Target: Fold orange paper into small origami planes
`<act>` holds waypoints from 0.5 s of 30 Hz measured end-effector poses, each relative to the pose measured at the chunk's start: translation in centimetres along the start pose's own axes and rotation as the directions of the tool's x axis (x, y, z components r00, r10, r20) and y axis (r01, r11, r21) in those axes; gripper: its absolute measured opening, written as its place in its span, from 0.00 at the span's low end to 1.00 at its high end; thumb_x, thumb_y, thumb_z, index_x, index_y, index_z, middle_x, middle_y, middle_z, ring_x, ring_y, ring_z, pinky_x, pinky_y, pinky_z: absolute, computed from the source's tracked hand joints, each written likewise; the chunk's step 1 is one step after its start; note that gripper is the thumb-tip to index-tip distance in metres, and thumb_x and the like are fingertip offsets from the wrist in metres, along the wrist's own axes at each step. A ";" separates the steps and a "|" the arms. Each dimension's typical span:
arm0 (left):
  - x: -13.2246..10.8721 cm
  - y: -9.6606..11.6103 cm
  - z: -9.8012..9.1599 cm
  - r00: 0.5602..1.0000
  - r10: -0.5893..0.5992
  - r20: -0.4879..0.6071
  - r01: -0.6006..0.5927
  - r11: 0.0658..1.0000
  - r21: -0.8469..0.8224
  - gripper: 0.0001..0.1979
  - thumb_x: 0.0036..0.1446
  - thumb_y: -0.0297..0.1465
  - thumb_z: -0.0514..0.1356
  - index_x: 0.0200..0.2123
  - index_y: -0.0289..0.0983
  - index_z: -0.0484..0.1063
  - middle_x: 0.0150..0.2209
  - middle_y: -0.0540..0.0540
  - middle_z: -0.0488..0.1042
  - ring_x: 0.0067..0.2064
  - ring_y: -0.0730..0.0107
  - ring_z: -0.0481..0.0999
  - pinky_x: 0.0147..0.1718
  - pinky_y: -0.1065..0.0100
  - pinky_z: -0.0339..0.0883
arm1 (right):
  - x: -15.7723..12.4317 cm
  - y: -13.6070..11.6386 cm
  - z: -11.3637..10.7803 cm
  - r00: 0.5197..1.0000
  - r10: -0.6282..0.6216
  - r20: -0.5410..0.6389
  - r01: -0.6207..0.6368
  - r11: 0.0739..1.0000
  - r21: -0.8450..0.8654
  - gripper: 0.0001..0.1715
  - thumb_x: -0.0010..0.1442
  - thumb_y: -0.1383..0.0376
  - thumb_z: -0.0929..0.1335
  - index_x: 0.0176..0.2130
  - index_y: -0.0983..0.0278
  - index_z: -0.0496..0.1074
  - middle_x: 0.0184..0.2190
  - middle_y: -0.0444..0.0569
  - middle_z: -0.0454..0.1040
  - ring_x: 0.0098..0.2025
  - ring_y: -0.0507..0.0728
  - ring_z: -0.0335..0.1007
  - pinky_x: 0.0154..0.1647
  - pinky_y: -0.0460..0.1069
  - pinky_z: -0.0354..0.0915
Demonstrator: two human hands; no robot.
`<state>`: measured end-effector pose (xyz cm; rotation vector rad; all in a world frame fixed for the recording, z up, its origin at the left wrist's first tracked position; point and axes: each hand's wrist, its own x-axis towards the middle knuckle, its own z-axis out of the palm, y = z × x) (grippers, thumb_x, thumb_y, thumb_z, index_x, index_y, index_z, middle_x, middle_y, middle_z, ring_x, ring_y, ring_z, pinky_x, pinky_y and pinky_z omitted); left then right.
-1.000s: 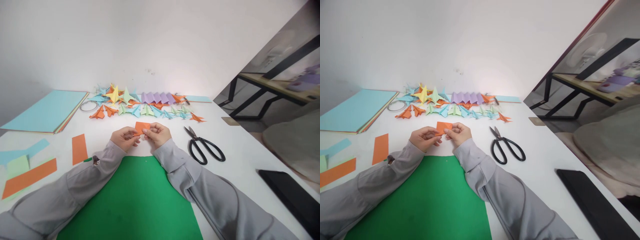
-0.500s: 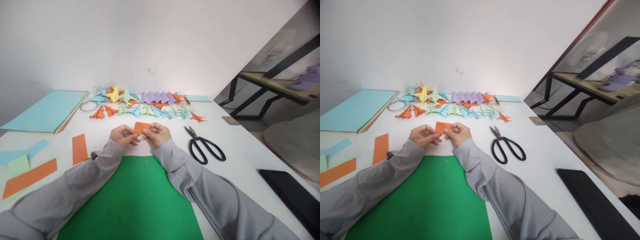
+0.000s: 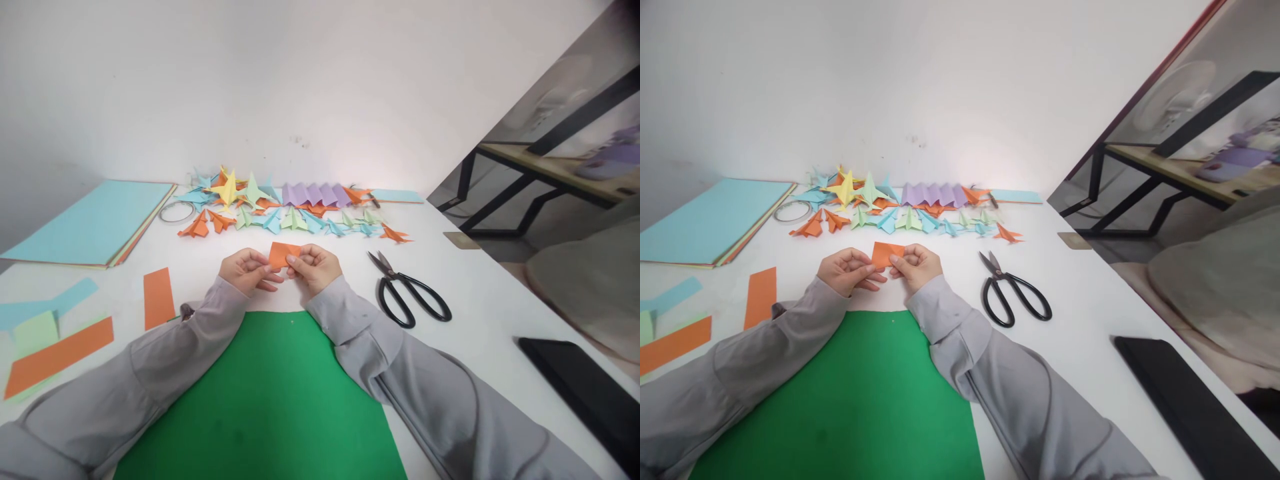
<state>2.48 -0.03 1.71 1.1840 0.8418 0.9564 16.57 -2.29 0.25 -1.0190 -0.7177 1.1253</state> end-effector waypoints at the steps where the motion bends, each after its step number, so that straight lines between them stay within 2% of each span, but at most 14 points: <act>1: 0.0 0.0 0.0 1.000 0.001 -0.002 -0.001 1.000 -0.001 0.18 0.35 0.35 0.68 0.27 0.33 0.64 0.20 0.47 0.75 0.25 0.63 0.78 0.20 0.69 0.72 | 0.0 0.0 0.0 1.000 0.001 -0.004 -0.001 1.000 0.001 0.23 0.26 0.60 0.77 0.21 0.64 0.65 0.11 0.40 0.70 0.13 0.49 0.65 0.16 0.43 0.64; 10: 0.1 0.3 -0.2 0.999 -0.036 0.014 0.036 0.998 -0.041 0.15 0.41 0.33 0.64 0.30 0.34 0.62 0.20 0.49 0.74 0.25 0.62 0.77 0.20 0.66 0.72 | 0.1 0.3 -0.2 1.000 -0.020 -0.003 0.020 1.000 0.014 0.20 0.30 0.62 0.77 0.21 0.65 0.66 0.12 0.40 0.71 0.14 0.48 0.66 0.16 0.42 0.65; 15: 0.1 0.2 0.0 1.000 0.012 -0.024 -0.011 1.000 0.020 0.18 0.38 0.34 0.66 0.30 0.34 0.63 0.20 0.50 0.74 0.24 0.64 0.77 0.18 0.68 0.71 | 0.1 0.2 -0.3 1.000 -0.012 0.014 0.012 1.000 0.007 0.21 0.30 0.62 0.77 0.21 0.65 0.66 0.12 0.40 0.71 0.14 0.48 0.66 0.16 0.42 0.64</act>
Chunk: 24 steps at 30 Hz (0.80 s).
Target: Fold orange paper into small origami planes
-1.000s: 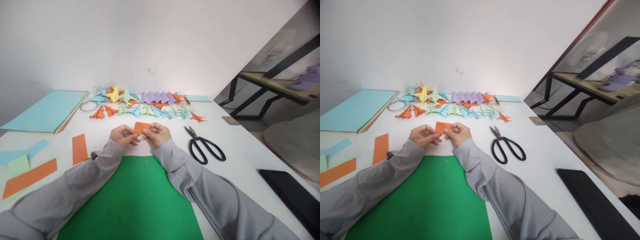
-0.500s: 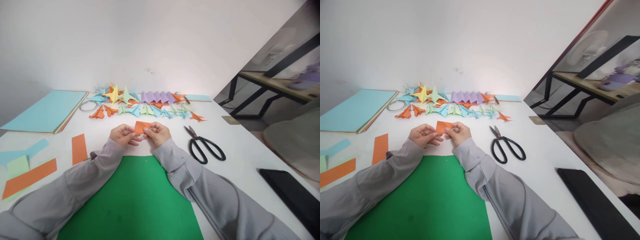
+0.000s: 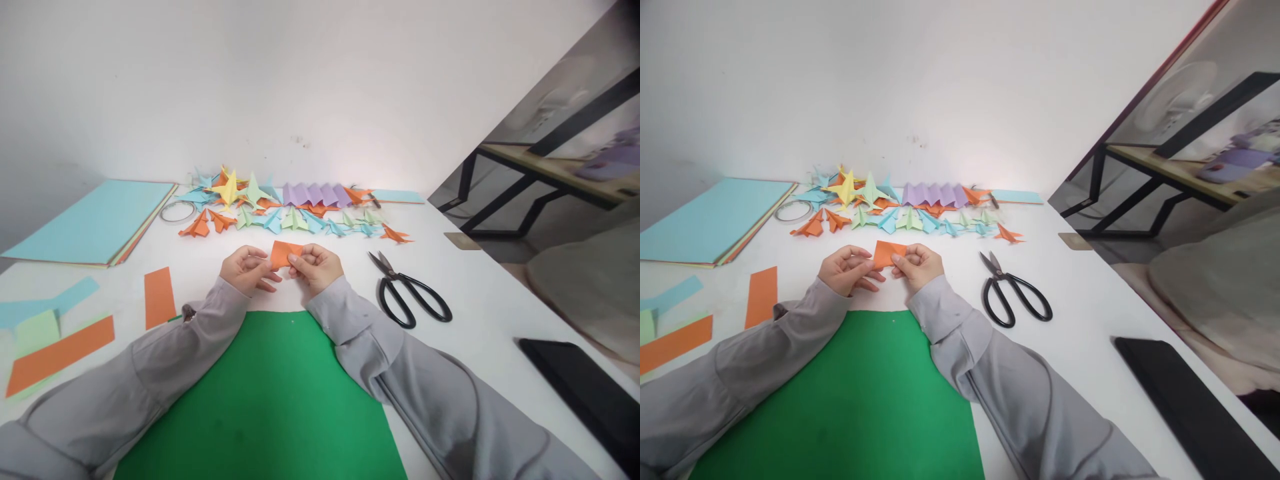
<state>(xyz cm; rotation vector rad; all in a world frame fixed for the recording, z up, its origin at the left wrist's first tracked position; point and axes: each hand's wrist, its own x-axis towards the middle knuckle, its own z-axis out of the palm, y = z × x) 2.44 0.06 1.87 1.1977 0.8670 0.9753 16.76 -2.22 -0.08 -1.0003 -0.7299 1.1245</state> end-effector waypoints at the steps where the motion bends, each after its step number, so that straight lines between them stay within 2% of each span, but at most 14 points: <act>1: 0.0 0.0 0.0 1.000 0.012 -0.005 -0.012 1.000 0.008 0.18 0.38 0.35 0.66 0.30 0.34 0.63 0.20 0.50 0.74 0.24 0.65 0.76 0.18 0.68 0.71 | 0.0 0.0 0.0 1.000 0.002 0.004 -0.002 1.000 -0.004 0.21 0.29 0.61 0.77 0.21 0.65 0.66 0.12 0.40 0.71 0.14 0.48 0.66 0.16 0.42 0.65; 6: -0.2 -0.1 0.1 1.000 0.025 0.007 -0.025 1.000 0.018 0.18 0.37 0.35 0.66 0.29 0.33 0.63 0.20 0.50 0.73 0.22 0.66 0.76 0.17 0.70 0.70 | 0.0 -0.1 0.2 1.000 0.011 -0.014 -0.011 1.000 0.006 0.23 0.26 0.59 0.77 0.21 0.66 0.66 0.11 0.40 0.70 0.13 0.48 0.65 0.15 0.41 0.64; 12: -0.2 0.1 0.2 1.000 0.003 0.017 -0.003 1.000 0.018 0.17 0.38 0.34 0.66 0.29 0.33 0.63 0.19 0.50 0.73 0.22 0.66 0.76 0.16 0.69 0.70 | 0.0 0.0 0.1 1.000 0.003 0.012 -0.003 1.000 -0.010 0.23 0.28 0.59 0.77 0.22 0.66 0.67 0.11 0.41 0.70 0.13 0.47 0.64 0.14 0.41 0.63; 17: -0.2 -0.3 0.6 0.997 0.075 0.008 -0.075 0.997 0.025 0.23 0.30 0.29 0.70 0.30 0.34 0.61 0.23 0.50 0.75 0.24 0.68 0.76 0.16 0.71 0.70 | -0.5 -0.5 0.6 0.999 0.012 0.045 -0.009 0.998 -0.056 0.23 0.27 0.57 0.77 0.20 0.66 0.66 0.10 0.41 0.69 0.12 0.48 0.64 0.15 0.42 0.63; 20: -0.1 -0.4 0.5 0.997 0.076 0.021 -0.077 0.996 0.041 0.22 0.31 0.30 0.69 0.29 0.34 0.61 0.19 0.51 0.73 0.20 0.70 0.74 0.15 0.72 0.69 | -0.7 -0.6 0.8 0.999 0.013 0.051 -0.009 0.997 -0.078 0.23 0.27 0.57 0.77 0.20 0.66 0.66 0.09 0.41 0.69 0.12 0.48 0.63 0.14 0.42 0.62; 24: 0.1 -0.2 0.1 0.999 0.016 0.032 -0.018 0.997 0.071 0.22 0.30 0.33 0.70 0.28 0.33 0.62 0.16 0.52 0.72 0.18 0.71 0.73 0.16 0.72 0.69 | -0.7 -0.5 0.6 0.996 0.006 0.094 0.004 0.995 -0.102 0.22 0.30 0.57 0.76 0.21 0.66 0.67 0.10 0.40 0.69 0.13 0.48 0.64 0.15 0.42 0.62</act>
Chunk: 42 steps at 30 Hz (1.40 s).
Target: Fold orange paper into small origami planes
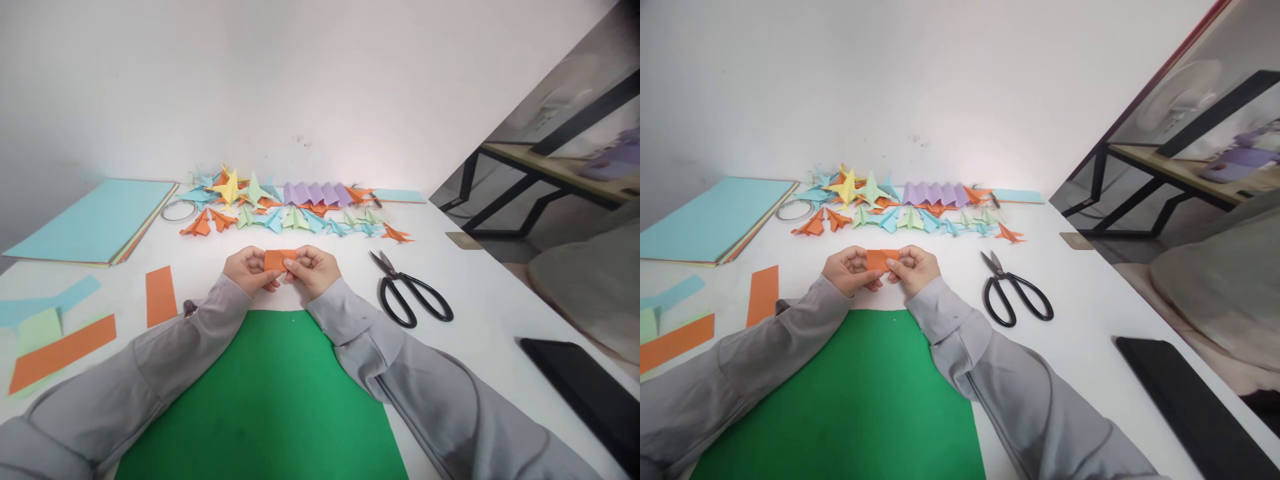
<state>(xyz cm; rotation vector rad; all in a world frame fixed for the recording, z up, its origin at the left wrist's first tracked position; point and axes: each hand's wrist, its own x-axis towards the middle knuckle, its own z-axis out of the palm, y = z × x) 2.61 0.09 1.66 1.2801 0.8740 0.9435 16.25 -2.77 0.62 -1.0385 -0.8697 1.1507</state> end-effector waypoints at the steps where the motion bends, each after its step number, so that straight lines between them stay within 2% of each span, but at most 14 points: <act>1: 0.1 0.1 -0.1 1.000 -0.017 0.002 0.017 1.000 0.001 0.23 0.30 0.33 0.70 0.28 0.33 0.63 0.16 0.52 0.72 0.17 0.71 0.72 0.16 0.71 0.69 | 0.0 0.0 -0.1 1.000 -0.004 0.014 0.004 1.000 -0.008 0.21 0.31 0.58 0.76 0.22 0.66 0.67 0.11 0.40 0.69 0.14 0.48 0.65 0.16 0.43 0.63; 6: 0.4 0.2 -0.4 0.998 -0.056 0.022 0.056 0.998 0.008 0.24 0.28 0.34 0.71 0.28 0.32 0.63 0.14 0.52 0.71 0.15 0.72 0.71 0.15 0.72 0.67 | 0.0 0.1 -0.1 0.999 -0.005 0.045 0.006 1.000 -0.026 0.21 0.31 0.58 0.76 0.23 0.65 0.67 0.13 0.40 0.71 0.15 0.48 0.66 0.19 0.44 0.63; 9: 0.4 0.2 -0.5 0.998 -0.047 0.046 0.047 0.999 0.010 0.24 0.27 0.34 0.71 0.27 0.32 0.64 0.13 0.53 0.70 0.14 0.73 0.69 0.13 0.73 0.65 | -0.1 0.2 0.0 0.999 -0.012 0.039 0.015 0.997 -0.076 0.22 0.30 0.59 0.77 0.23 0.65 0.66 0.13 0.39 0.70 0.15 0.47 0.63 0.17 0.43 0.60; 12: 0.4 0.4 -0.5 0.997 -0.031 0.067 0.031 1.000 -0.003 0.23 0.27 0.33 0.71 0.28 0.32 0.65 0.12 0.53 0.69 0.13 0.75 0.68 0.11 0.75 0.63 | -0.2 0.4 0.0 0.997 -0.031 0.066 0.041 0.985 -0.165 0.20 0.35 0.58 0.75 0.20 0.66 0.65 0.11 0.39 0.67 0.12 0.45 0.58 0.13 0.41 0.54; 14: 0.3 0.5 -0.5 0.997 -0.028 0.076 0.029 0.999 -0.013 0.23 0.27 0.33 0.71 0.27 0.32 0.65 0.13 0.53 0.69 0.13 0.76 0.67 0.11 0.75 0.62 | -0.3 0.5 0.0 0.995 -0.023 0.097 0.042 0.981 -0.191 0.19 0.38 0.56 0.74 0.19 0.66 0.65 0.11 0.40 0.67 0.11 0.46 0.58 0.12 0.41 0.54; 19: 0.2 0.6 -0.4 0.995 -0.017 0.096 0.019 1.000 -0.022 0.23 0.27 0.33 0.71 0.26 0.32 0.65 0.12 0.54 0.68 0.12 0.78 0.65 0.09 0.77 0.60 | -0.3 0.2 -0.2 0.988 0.035 0.153 -0.016 0.992 -0.128 0.19 0.41 0.55 0.73 0.19 0.67 0.66 0.11 0.42 0.69 0.11 0.46 0.59 0.12 0.41 0.57; 27: 0.1 0.7 -0.4 0.990 -0.027 0.135 0.033 0.999 -0.040 0.23 0.30 0.33 0.70 0.30 0.30 0.66 0.13 0.53 0.69 0.14 0.77 0.67 0.10 0.77 0.61 | -0.3 -0.4 -0.1 0.976 0.172 0.134 -0.168 0.985 -0.039 0.23 0.38 0.51 0.73 0.17 0.66 0.65 0.08 0.42 0.67 0.07 0.46 0.55 0.06 0.41 0.49; 34: 0.3 1.1 -0.8 0.967 -0.123 0.224 0.149 0.983 -0.105 0.26 0.31 0.31 0.70 0.35 0.32 0.65 0.20 0.50 0.73 0.17 0.73 0.71 0.13 0.74 0.64 | 0.2 -0.4 -0.6 0.975 0.172 0.144 -0.173 0.985 -0.007 0.24 0.36 0.49 0.73 0.17 0.66 0.66 0.06 0.40 0.63 0.06 0.46 0.51 0.05 0.41 0.46; 38: 0.7 0.8 -1.2 0.947 -0.140 0.290 0.175 0.980 -0.097 0.27 0.32 0.29 0.70 0.38 0.32 0.64 0.20 0.50 0.73 0.17 0.71 0.71 0.13 0.72 0.65 | 0.2 -0.4 -0.7 0.976 0.160 0.151 -0.157 0.987 -0.032 0.24 0.37 0.49 0.72 0.17 0.66 0.65 0.06 0.40 0.63 0.06 0.46 0.51 0.05 0.41 0.45; 42: 0.9 0.8 -1.3 0.937 -0.175 0.301 0.227 0.963 -0.147 0.22 0.32 0.29 0.68 0.33 0.32 0.65 0.20 0.48 0.74 0.17 0.68 0.72 0.13 0.71 0.66 | 0.1 -0.4 -0.7 0.985 0.125 0.123 -0.122 0.992 -0.032 0.23 0.39 0.51 0.72 0.16 0.67 0.65 0.06 0.40 0.63 0.06 0.45 0.51 0.05 0.40 0.45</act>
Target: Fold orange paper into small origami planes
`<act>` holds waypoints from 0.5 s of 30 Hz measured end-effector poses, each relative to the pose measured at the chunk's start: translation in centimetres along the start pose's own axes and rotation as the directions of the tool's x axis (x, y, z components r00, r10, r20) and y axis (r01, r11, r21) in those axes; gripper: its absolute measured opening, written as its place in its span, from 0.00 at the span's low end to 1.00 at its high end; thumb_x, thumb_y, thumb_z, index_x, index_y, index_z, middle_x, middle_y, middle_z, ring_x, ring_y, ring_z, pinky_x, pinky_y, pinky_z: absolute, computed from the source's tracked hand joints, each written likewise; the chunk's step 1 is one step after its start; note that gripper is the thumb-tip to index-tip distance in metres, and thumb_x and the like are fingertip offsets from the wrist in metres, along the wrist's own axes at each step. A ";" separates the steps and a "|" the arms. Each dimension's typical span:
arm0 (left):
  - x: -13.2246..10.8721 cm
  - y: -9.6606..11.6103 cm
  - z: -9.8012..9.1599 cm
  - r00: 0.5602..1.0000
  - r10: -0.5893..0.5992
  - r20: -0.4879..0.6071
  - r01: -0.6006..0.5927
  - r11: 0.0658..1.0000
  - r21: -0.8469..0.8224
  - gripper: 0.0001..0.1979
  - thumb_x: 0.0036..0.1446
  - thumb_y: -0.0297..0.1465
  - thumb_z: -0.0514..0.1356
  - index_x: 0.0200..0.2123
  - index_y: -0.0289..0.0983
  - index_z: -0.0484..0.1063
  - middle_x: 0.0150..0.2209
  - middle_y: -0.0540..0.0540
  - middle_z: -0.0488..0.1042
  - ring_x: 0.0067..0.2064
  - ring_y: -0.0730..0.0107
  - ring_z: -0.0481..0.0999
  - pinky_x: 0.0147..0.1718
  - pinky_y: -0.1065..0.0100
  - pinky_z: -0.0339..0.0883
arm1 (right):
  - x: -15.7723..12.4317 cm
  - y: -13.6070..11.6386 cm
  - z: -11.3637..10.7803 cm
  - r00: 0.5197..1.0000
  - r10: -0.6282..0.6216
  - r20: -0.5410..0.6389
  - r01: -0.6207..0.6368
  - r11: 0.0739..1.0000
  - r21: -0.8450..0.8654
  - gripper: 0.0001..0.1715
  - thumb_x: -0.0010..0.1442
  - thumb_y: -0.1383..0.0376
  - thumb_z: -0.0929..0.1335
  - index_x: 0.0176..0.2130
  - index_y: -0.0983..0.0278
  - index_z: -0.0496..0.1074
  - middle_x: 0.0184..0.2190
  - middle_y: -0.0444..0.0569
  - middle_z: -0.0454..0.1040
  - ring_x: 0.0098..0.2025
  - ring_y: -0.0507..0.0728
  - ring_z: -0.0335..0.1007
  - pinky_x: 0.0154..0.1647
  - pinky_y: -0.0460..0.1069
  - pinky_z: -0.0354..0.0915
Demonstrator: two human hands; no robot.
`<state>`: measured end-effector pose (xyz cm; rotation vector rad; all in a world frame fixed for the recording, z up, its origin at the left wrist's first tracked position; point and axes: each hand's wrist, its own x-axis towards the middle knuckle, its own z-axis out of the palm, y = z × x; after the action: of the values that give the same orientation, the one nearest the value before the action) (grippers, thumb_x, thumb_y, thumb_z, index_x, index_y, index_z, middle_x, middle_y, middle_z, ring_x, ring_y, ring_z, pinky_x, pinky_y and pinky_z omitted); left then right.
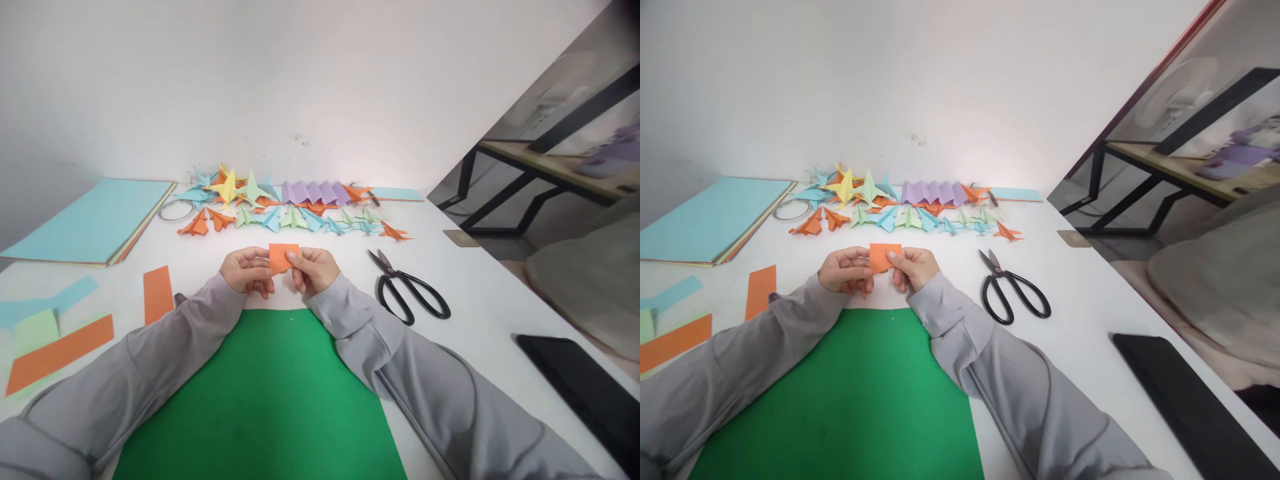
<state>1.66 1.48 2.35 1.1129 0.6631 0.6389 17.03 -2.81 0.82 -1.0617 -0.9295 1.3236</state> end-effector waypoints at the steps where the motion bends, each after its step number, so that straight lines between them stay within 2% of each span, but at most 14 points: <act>1: 0.0 0.1 0.1 1.000 -0.012 -0.011 0.012 1.000 -0.019 0.21 0.32 0.29 0.68 0.32 0.32 0.65 0.20 0.48 0.75 0.17 0.68 0.72 0.13 0.71 0.66 | 0.0 0.0 0.0 1.000 -0.010 -0.013 0.011 1.000 0.004 0.22 0.40 0.52 0.72 0.16 0.66 0.65 0.06 0.40 0.63 0.06 0.45 0.51 0.06 0.40 0.45; 6: -0.3 0.4 0.9 0.998 -0.047 -0.042 0.045 0.998 -0.037 0.19 0.31 0.35 0.68 0.26 0.32 0.66 0.20 0.45 0.75 0.15 0.67 0.71 0.11 0.70 0.65 | 0.0 -0.1 0.0 0.998 -0.034 -0.058 0.035 0.999 0.015 0.23 0.40 0.53 0.72 0.14 0.65 0.62 0.05 0.40 0.62 0.06 0.45 0.51 0.05 0.41 0.45; 12: -0.8 -0.3 1.5 0.999 0.023 -0.029 -0.016 0.976 0.219 0.15 0.41 0.38 0.65 0.19 0.31 0.68 0.12 0.49 0.69 0.12 0.76 0.67 0.09 0.77 0.61 | -0.2 -0.1 0.2 0.998 -0.044 -0.055 0.043 0.999 -0.015 0.23 0.41 0.54 0.72 0.13 0.65 0.61 0.05 0.39 0.62 0.06 0.45 0.50 0.06 0.41 0.45; 15: -0.6 -0.4 1.2 1.000 -0.012 0.014 0.010 0.986 0.164 0.17 0.37 0.39 0.67 0.20 0.32 0.67 0.17 0.47 0.73 0.13 0.74 0.69 0.10 0.74 0.63 | -0.2 -0.1 0.2 0.997 -0.049 -0.062 0.048 0.999 -0.015 0.24 0.41 0.54 0.72 0.13 0.65 0.60 0.05 0.39 0.62 0.06 0.44 0.50 0.07 0.41 0.45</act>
<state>2.26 0.18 2.41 1.2648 0.7183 0.5736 16.85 -2.99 0.96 -1.0785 -0.9128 1.2395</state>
